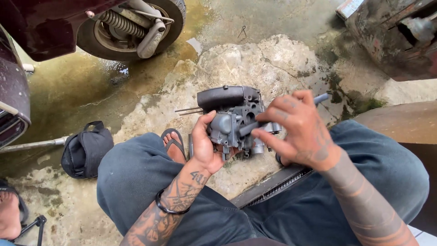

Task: The person sits on the ground and uses a wire brush to clean the interior and exterior surfaces of a disassembled carburetor. They rotate the carburetor to access different angles and scrub various ports and crevices.

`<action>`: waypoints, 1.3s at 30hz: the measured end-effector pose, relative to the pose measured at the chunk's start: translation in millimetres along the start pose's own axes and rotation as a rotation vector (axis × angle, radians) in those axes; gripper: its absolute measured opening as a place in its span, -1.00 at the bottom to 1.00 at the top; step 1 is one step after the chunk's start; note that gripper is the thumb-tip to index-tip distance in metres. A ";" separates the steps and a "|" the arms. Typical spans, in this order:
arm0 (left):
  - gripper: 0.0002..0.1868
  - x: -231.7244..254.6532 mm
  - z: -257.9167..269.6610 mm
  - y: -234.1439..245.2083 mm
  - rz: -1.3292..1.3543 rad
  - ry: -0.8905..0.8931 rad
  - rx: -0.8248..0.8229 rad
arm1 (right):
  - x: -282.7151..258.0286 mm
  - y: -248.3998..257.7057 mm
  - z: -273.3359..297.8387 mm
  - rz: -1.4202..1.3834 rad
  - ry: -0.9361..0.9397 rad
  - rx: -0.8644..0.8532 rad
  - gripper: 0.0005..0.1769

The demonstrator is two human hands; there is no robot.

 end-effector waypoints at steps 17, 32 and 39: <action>-0.35 15.6 -26.6 -16.9 0.027 -0.104 -0.150 | 38.6 21.4 -10.8 0.100 -0.092 -0.002 -0.62; -0.41 56.1 9.8 -102.4 -0.267 -0.238 -0.099 | 31.2 77.0 -4.2 -0.031 0.026 0.115 -0.81; -0.31 64.3 -12.1 -97.8 -0.202 -0.182 -0.228 | 48.6 75.6 -21.5 0.140 0.045 0.018 -0.84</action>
Point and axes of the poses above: each hand's wrist, its own z-axis away from the middle knuckle, its own y-axis out of the back of the hand, x = y × z, the point moved 8 cm from there along -z, towards the middle knuckle, and after that the axes turned 6 degrees about -z, right-handed, at the moved point
